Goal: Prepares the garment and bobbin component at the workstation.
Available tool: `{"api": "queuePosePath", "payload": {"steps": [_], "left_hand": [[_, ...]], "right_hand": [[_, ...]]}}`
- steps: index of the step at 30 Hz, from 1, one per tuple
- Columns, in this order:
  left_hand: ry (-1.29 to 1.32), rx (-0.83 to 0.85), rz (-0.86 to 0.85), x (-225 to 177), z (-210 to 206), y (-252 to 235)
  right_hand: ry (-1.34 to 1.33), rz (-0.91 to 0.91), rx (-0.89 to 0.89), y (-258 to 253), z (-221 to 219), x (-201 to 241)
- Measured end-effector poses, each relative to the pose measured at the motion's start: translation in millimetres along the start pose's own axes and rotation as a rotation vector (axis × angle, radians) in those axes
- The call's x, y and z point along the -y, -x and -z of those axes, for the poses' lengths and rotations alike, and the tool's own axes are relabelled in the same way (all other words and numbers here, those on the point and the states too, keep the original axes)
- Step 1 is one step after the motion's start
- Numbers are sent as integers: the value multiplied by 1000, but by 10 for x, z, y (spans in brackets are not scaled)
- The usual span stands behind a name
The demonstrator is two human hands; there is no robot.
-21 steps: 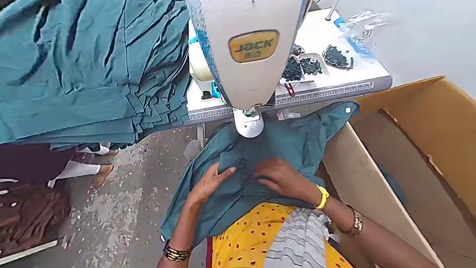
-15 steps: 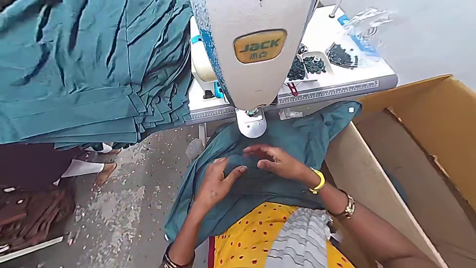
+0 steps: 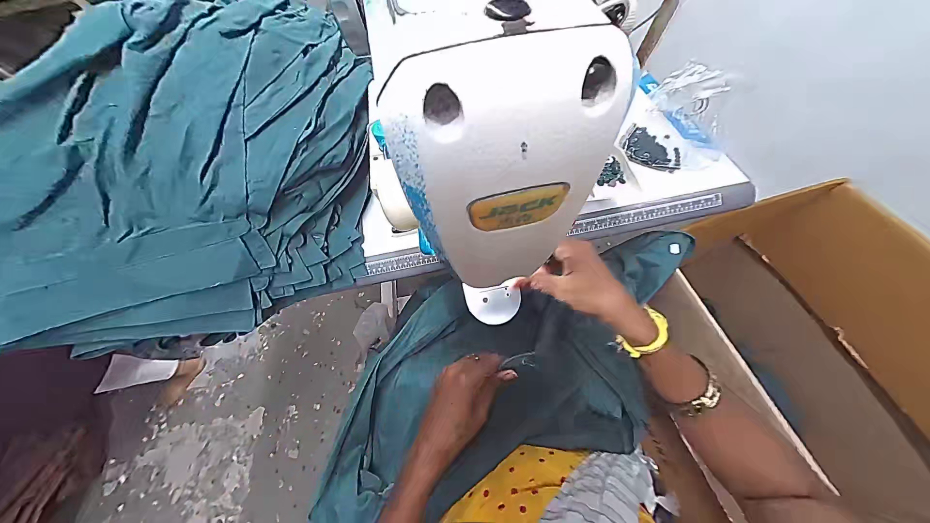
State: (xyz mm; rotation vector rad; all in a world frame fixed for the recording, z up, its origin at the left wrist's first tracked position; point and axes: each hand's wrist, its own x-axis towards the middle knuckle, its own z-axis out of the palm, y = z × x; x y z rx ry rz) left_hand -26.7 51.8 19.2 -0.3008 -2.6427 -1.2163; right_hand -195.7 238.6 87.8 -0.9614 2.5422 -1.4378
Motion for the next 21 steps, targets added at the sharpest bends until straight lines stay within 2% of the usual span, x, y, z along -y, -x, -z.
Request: {"api": "queuePosePath", "payload": {"steps": [2,4,8,10,13,15,17,21], "left_hand": [[-35,18,11,25,-3,2],[-61,2,14,62,95,18],[-44,-11,23,146,185,124],[2,20,40,127,132,121],[30,9,44,18,124,33],[23,-45,21,-45,167,-14],[18,-78,-6,-90,234,-43],[217,-98,48,-209,420,-210]], "right_hand": [[-175,-103,47,-75,-228,139],[-202,-215,31,-134,-291,247],[-133,-189,59,-145,-239,317],[-180,-206,90,-131,-208,297],[-361,-253,220,-35,-157,58],[-322,-263,405,158,-145,-74],[-240,-246,503,381,-208,1],[-137,-51,273,501,-163,229]]}}
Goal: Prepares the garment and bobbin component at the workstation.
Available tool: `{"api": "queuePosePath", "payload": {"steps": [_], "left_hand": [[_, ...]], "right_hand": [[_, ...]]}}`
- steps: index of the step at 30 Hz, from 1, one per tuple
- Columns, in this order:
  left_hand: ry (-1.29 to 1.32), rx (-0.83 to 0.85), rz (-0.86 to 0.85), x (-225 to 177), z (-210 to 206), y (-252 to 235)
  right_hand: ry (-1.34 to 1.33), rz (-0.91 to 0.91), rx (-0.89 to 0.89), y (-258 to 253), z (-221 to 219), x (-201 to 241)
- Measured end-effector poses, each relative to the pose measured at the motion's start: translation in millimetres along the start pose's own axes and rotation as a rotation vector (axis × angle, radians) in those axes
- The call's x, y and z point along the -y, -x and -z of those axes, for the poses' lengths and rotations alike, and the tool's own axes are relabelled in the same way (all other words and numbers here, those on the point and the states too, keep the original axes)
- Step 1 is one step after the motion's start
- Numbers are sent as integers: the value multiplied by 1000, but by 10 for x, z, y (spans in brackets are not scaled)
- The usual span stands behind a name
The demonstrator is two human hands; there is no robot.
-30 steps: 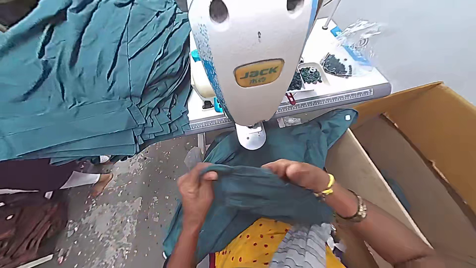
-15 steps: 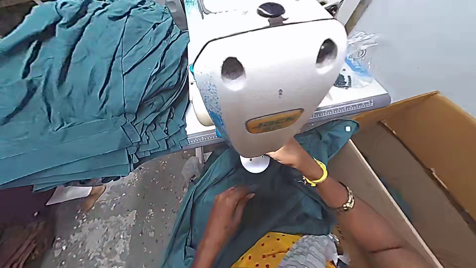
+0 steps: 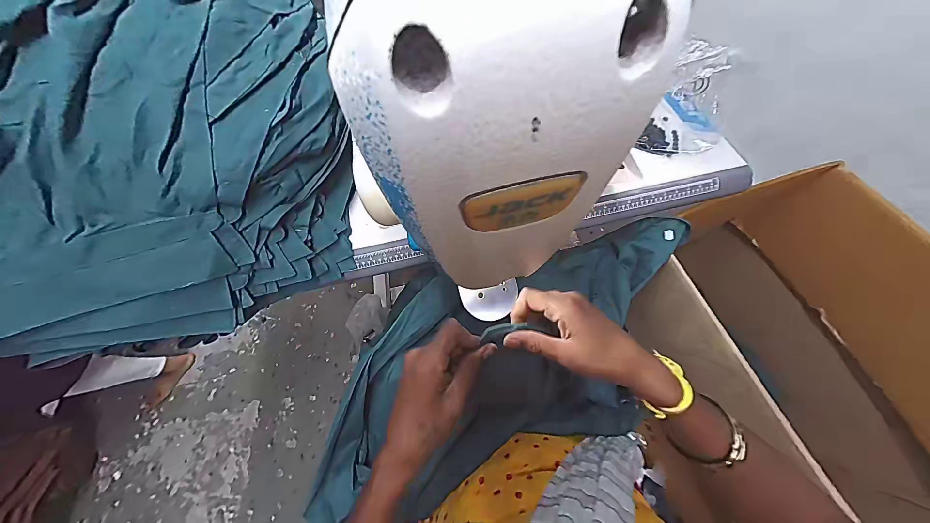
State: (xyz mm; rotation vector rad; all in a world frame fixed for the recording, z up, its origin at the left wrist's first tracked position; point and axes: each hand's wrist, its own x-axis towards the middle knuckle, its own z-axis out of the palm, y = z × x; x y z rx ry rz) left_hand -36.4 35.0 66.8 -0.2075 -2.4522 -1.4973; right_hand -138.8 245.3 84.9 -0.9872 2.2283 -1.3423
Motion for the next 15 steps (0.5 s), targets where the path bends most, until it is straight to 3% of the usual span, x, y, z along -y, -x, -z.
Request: {"api": "queuePosePath", "payload": {"steps": [3,7,15], "left_hand": [[195,-36,202,-76,53,-235],[382,-45,466,-28,13,-480],[233,-84,428,103,-7,-579]], "right_hand": [[31,-3,-149,-162,134,40],[-47,-184,-166,-396,228,35],[-112,-191,-215,-509,275,-19]]}}
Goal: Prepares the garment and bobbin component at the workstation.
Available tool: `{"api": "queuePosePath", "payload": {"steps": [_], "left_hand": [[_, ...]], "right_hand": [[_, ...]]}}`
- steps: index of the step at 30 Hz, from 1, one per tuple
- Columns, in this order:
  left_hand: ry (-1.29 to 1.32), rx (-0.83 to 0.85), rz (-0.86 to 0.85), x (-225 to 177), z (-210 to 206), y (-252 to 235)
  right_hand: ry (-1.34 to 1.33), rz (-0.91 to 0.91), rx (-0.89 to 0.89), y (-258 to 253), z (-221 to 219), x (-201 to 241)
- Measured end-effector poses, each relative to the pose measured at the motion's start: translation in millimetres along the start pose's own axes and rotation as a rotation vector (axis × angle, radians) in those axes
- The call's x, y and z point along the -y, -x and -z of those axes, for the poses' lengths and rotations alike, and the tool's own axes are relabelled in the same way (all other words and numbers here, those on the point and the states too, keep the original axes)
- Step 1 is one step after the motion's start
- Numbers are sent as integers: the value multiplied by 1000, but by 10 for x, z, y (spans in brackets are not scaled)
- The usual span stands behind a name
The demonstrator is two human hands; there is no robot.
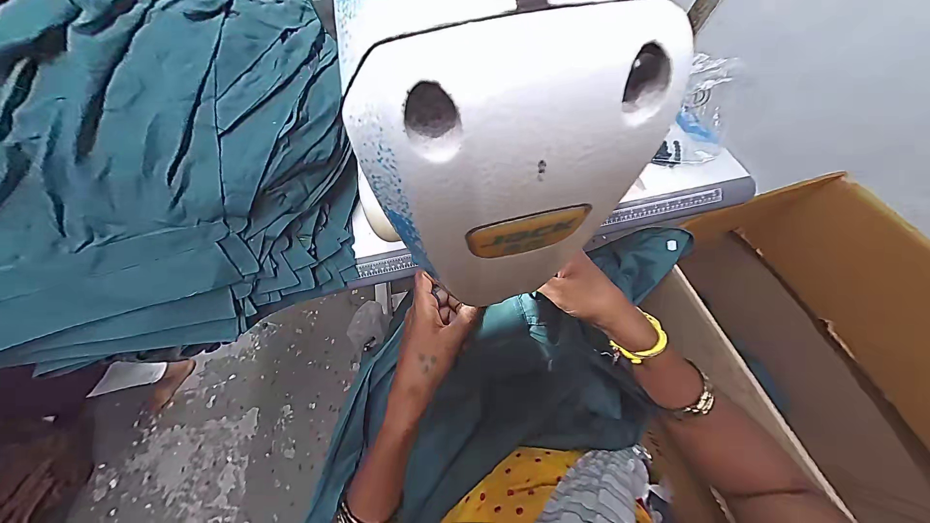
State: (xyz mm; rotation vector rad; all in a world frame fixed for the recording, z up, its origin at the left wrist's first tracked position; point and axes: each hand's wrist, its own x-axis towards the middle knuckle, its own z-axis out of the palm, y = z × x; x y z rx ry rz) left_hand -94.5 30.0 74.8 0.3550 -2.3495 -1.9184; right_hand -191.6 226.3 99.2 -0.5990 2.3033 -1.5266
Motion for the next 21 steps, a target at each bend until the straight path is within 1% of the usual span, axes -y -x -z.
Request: {"api": "queuePosePath", "payload": {"steps": [2,4,6,7,8,9,11,12,13,14,15,16,17,18,20,21], "left_hand": [[-18,-11,0,6,-7,-4],[-27,-37,-17,24,-23,27],[-26,-82,-70,91,-54,106],[-24,-96,-96,129,-68,169],[-24,-93,-113,157,-83,247],[-49,-69,-124,192,-95,342],[-222,33,-159,285,-90,548],[-338,94,-199,329,-82,621],[-451,124,-273,371,-95,661],[-534,114,-356,398,-122,671],[-553,95,-409,374,-148,663],[-507,89,-418,302,-166,648],[-396,115,-378,195,-161,643],[-233,173,-294,70,-134,648],[85,326,-64,-93,-46,667],[131,389,14,-99,-17,667]], "right_hand": [[-22,26,-16,0,-19,-26],[-12,75,6,19,-8,-52],[74,109,65,35,105,-50],[149,127,41,25,194,-52],[230,149,-50,5,289,-83],[338,190,-182,-31,389,-156],[574,249,-424,-144,549,-351],[673,269,-477,-190,586,-416],[754,298,-488,-237,598,-467],[815,324,-467,-285,591,-510],[863,335,-432,-333,573,-538],[903,333,-406,-380,556,-560],[928,328,-397,-416,543,-582],[943,329,-402,-441,539,-603],[946,331,-412,-447,550,-628],[938,330,-408,-434,561,-641]]}}
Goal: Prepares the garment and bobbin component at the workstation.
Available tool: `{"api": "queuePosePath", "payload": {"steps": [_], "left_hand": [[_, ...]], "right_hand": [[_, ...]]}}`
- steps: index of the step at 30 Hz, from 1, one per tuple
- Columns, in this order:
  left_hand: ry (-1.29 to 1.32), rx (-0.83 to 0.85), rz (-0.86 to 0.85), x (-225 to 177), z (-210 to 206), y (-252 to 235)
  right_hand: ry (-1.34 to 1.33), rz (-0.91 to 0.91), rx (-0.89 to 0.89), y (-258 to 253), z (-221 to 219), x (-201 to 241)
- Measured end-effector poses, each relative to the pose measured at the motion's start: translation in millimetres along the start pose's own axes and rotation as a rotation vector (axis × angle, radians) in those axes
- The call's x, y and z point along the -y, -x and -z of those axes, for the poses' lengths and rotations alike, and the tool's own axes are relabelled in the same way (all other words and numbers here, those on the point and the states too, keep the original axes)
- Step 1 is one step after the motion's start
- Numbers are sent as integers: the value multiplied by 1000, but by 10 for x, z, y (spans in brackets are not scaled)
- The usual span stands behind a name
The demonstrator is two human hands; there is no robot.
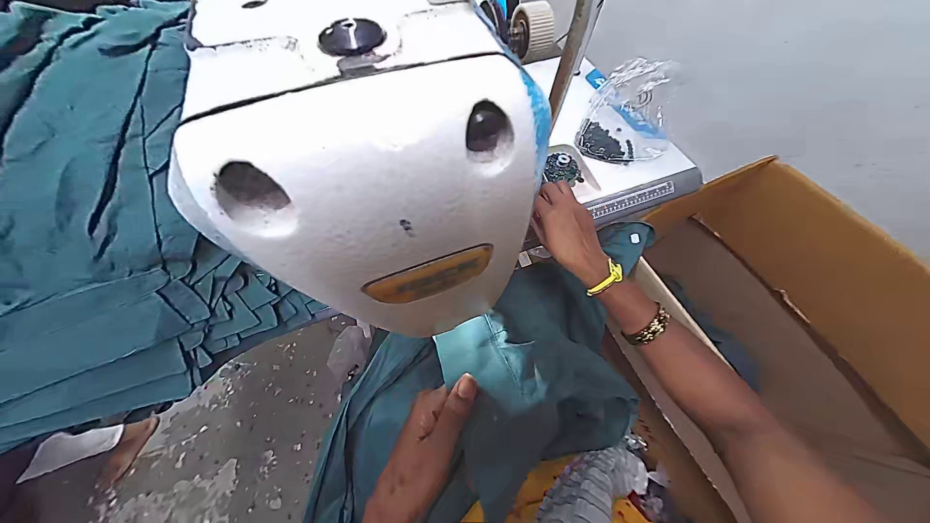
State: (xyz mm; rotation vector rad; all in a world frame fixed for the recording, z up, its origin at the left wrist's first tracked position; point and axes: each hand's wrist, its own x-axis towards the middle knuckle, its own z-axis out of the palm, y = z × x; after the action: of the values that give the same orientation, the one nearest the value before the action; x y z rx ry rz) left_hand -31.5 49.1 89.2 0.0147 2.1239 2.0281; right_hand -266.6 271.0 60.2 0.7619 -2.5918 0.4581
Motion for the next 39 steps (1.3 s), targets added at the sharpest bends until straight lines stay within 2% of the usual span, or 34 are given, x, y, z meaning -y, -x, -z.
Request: {"api": "queuePosePath", "payload": {"steps": [1,2,4,5,6,9,12,13,15,18,20,21,23,26,28,30,31,33,34,35,36,38,39], "left_hand": [[-91,18,37,27,4,-8],[-331,-7,38,83,-4,-37],[-907,-175,-2,188,-65,-78],[-1009,-237,-35,227,-71,-93],[-995,-268,-76,254,-48,-102],[-742,-365,-170,247,-13,-118],[-468,-405,-93,172,-32,-211],[-416,-383,-71,170,-35,-227],[-437,-315,-150,204,-61,-136],[-543,-251,-304,387,-67,118],[-510,-265,-274,516,10,201],[-479,-271,-246,553,55,206],[-384,-239,-185,571,123,204],[-100,-110,-73,614,160,240],[182,-19,96,684,175,316],[304,-40,298,822,239,407],[182,-113,389,918,287,445],[-452,-264,522,1030,401,516],[-693,-335,511,1028,432,538],[-804,-406,419,1019,416,543],[-861,-468,256,1000,382,510],[-827,-516,-71,848,242,320],[-716,-489,-166,749,120,192]], "right_hand": [[-23,4,-6,13,2,-26],[-62,8,-23,18,2,-61],[-187,-10,-62,37,21,-126],[-257,-40,-78,36,43,-153],[-328,-103,-78,15,77,-163],[-544,-252,2,32,185,-151],[-831,-344,153,22,295,-24],[-825,-314,151,8,330,78],[-618,-119,29,24,424,372],[-320,364,-263,91,425,674],[-255,599,-372,152,386,792],[-232,639,-385,155,374,802],[-200,537,-360,118,367,684],[-177,201,-217,-40,330,266],[-180,48,-150,-148,243,-36],[-191,13,-106,-130,260,-139],[-200,14,-104,-111,300,-120],[-286,0,-97,-8,370,25],[-336,5,-116,34,364,114],[-380,22,-133,69,334,191],[-425,38,-139,100,288,262],[-515,22,-133,162,186,402],[-567,-1,-141,189,133,471]]}}
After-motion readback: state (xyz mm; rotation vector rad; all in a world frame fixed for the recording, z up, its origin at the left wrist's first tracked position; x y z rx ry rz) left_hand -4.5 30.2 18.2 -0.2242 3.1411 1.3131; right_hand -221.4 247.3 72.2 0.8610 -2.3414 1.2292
